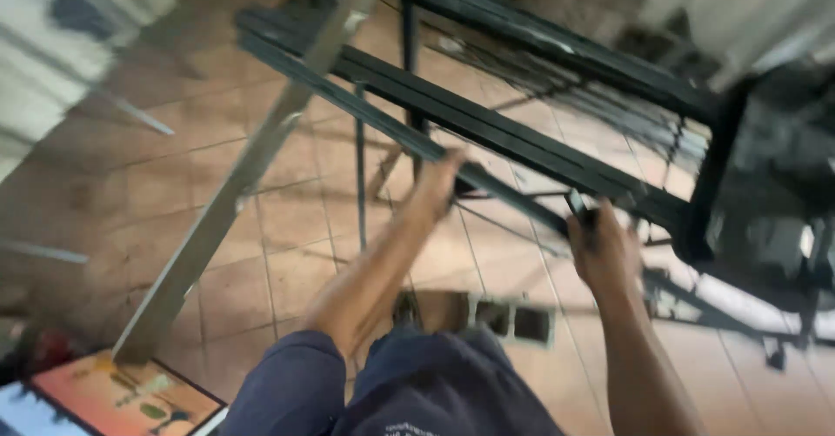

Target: Measuring and cutting metal bars to length using a power chop saw in a workshop.

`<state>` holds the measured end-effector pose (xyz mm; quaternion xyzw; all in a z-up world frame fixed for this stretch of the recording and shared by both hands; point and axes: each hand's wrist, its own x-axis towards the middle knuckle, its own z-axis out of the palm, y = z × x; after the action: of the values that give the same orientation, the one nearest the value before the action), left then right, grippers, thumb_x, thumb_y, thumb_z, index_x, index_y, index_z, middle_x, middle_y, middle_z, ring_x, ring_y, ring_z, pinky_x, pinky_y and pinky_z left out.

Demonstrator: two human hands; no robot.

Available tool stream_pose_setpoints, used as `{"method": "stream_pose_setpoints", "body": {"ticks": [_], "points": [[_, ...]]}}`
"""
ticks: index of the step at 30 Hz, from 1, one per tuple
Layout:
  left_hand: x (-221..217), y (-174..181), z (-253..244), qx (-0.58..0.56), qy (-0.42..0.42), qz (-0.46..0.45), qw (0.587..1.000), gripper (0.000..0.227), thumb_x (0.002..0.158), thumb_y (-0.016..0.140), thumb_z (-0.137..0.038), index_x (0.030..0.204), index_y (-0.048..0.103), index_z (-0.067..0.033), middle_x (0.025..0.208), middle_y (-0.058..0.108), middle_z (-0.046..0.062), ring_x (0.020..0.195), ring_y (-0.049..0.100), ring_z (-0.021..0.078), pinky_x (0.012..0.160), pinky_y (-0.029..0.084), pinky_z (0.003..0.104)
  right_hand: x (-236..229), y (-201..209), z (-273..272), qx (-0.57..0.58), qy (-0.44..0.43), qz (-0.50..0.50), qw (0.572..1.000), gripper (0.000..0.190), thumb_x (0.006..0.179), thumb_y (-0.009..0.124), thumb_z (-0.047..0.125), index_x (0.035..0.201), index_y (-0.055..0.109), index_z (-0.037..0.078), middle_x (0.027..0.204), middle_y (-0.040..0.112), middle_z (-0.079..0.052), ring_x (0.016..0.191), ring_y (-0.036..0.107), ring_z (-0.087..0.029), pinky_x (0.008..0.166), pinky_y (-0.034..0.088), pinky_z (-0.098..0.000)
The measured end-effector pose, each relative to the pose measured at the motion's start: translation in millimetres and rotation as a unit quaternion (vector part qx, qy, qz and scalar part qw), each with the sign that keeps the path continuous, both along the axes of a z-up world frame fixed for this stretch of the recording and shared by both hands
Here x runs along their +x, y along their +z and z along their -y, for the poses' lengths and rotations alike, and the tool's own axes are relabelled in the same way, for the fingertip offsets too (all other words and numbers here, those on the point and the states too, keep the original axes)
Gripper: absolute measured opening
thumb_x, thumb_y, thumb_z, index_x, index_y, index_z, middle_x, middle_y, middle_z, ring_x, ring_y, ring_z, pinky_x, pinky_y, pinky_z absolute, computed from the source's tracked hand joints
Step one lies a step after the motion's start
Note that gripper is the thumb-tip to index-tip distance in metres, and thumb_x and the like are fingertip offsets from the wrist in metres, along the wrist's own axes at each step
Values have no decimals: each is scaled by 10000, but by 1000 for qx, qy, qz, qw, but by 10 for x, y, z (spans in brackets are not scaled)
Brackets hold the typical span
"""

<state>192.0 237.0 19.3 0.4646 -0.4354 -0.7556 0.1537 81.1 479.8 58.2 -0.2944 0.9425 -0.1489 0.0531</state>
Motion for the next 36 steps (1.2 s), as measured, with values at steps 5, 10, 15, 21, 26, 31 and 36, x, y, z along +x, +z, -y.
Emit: {"method": "stream_pose_setpoints", "body": {"ticks": [5,10,15,21,26,31,36], "points": [[-236,305,640,54,168,-152,973,788,876,791,-290,1437,451,146,1383,459,421,1277,545,533,947,562,646,-521,-238,954,-72,99,-198,973,293,993,670,461,1036,570,189,653,680,-66,687,744,-300,642,556,-428],[-73,-41,974,-280,-205,168,922,560,952,639,-542,1276,661,-85,1071,733,195,944,748,369,756,609,510,-812,-517,1402,-25,115,-119,986,285,985,642,436,1044,526,183,698,704,-81,731,756,-348,689,568,-486],[-577,0,1374,-811,-273,98,509,356,852,793,-429,1132,772,-212,1113,676,75,1064,614,298,932,463,459,-911,-662,1678,-57,118,-61,990,281,999,596,452,1060,500,195,719,707,-58,724,753,-317,645,561,-464],[-934,-401,1682,-827,-397,-14,399,193,887,728,-377,881,685,-189,868,622,11,818,667,251,665,573,375,-1106,-823,1492,-89,79,-68,991,295,946,620,410,1058,520,156,737,693,-86,748,750,-330,646,579,-494],[-902,-506,1815,-863,-369,34,343,221,919,677,-497,890,630,-283,873,569,-81,813,641,137,620,554,287,-1004,-485,832,-223,-67,-5,972,265,915,752,363,991,593,166,799,696,-98,845,729,-370,718,570,-468],[-866,-408,1866,-833,-424,65,350,219,956,628,-525,938,629,-307,871,574,-90,788,668,124,645,562,302,-685,-689,-167,-240,-248,85,935,204,958,738,308,1081,661,165,827,720,-149,915,704,-434,808,531,-521],[-1153,-235,1632,-753,-529,103,379,366,944,599,-598,1097,672,-274,964,662,-28,886,737,221,695,611,413,-274,-678,-561,-194,-404,156,880,254,952,658,397,1177,705,289,805,753,5,920,734,-276,858,534,-431]]}}
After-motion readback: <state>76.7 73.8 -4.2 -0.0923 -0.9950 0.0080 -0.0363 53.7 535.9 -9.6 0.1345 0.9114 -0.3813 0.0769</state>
